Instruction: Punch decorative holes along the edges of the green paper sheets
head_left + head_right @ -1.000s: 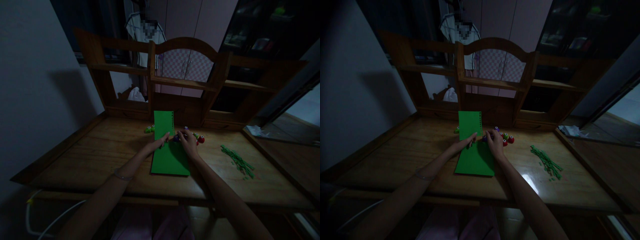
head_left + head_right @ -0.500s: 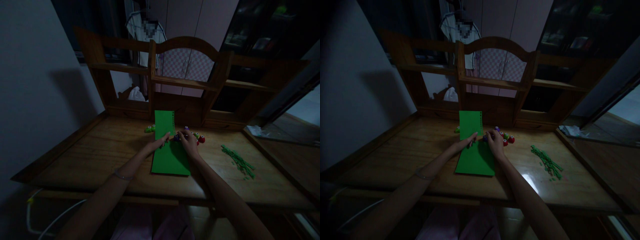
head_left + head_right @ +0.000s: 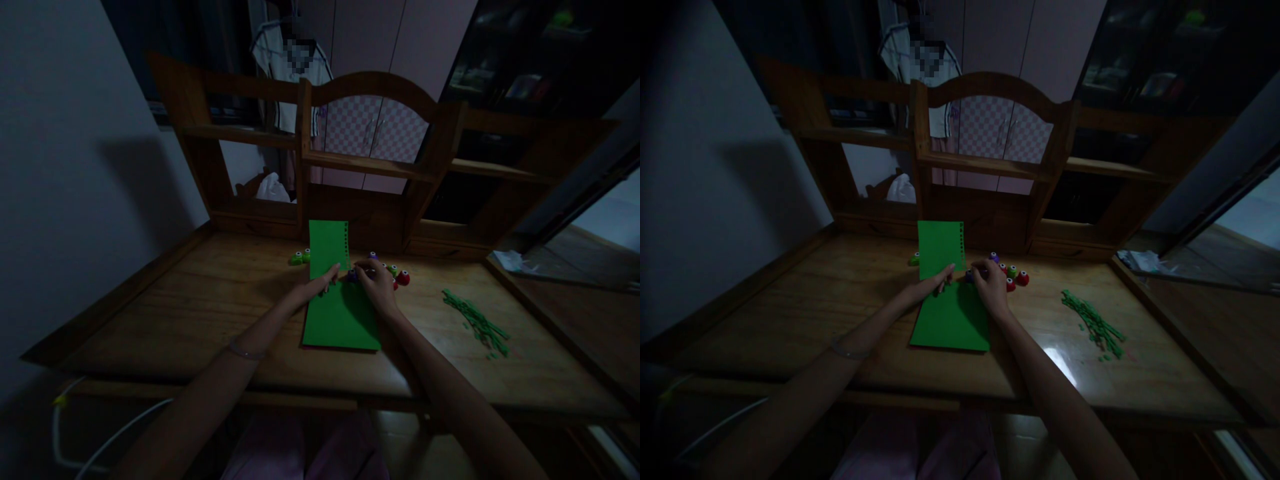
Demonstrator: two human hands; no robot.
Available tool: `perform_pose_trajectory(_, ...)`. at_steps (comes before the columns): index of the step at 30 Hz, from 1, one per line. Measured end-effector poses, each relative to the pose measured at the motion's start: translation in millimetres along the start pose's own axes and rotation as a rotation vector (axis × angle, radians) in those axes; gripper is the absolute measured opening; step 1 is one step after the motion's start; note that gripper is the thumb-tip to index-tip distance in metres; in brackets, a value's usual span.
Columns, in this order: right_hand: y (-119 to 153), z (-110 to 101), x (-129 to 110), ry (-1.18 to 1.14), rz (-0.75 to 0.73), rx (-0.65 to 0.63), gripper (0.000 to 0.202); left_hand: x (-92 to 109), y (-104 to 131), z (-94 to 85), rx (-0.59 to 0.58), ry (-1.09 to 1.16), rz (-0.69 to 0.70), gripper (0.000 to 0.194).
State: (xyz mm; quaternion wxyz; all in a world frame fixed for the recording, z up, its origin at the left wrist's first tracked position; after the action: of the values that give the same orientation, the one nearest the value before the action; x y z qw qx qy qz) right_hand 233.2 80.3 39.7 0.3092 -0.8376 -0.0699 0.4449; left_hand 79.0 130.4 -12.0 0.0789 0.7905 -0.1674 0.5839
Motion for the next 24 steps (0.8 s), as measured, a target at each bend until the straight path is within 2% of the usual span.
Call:
perform_pose_trajectory(8,-0.3,6.9,2.6,0.029,-0.041,-0.084,0.019,0.2,-0.3,-2.5,0.009,-0.033,0.016,0.055)
perform_pose_trajectory(15,0.6,11.8,-0.5,0.094,-0.087,-0.119,0.016,-1.4,-0.8,0.1,-0.006,0.030,0.002,0.055)
perform_pose_trajectory(22,-0.2,12.0,-1.4,0.195,-0.117,-0.066,0.017,-4.6,-2.0,1.4,0.044,0.104,-0.063,0.053)
perform_pose_trajectory(24,0.0,11.2,-3.3,0.211,-0.123,-0.054,0.018,-4.9,-0.1,-2.6,0.108,0.139,-0.100,0.053)
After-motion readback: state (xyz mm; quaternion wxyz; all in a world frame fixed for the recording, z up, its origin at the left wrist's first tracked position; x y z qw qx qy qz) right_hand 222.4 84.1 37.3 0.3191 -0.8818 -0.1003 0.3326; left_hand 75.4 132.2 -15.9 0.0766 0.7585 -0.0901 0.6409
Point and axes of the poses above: each hand's wrist, its own y-axis away from the middle knuckle, its own z-axis out of the palm, x = y × z, the point moved 8 cm from there along -y, towards the middle knuckle, and after that the axes turned 4 degrees about x, right-handed, at the moved point
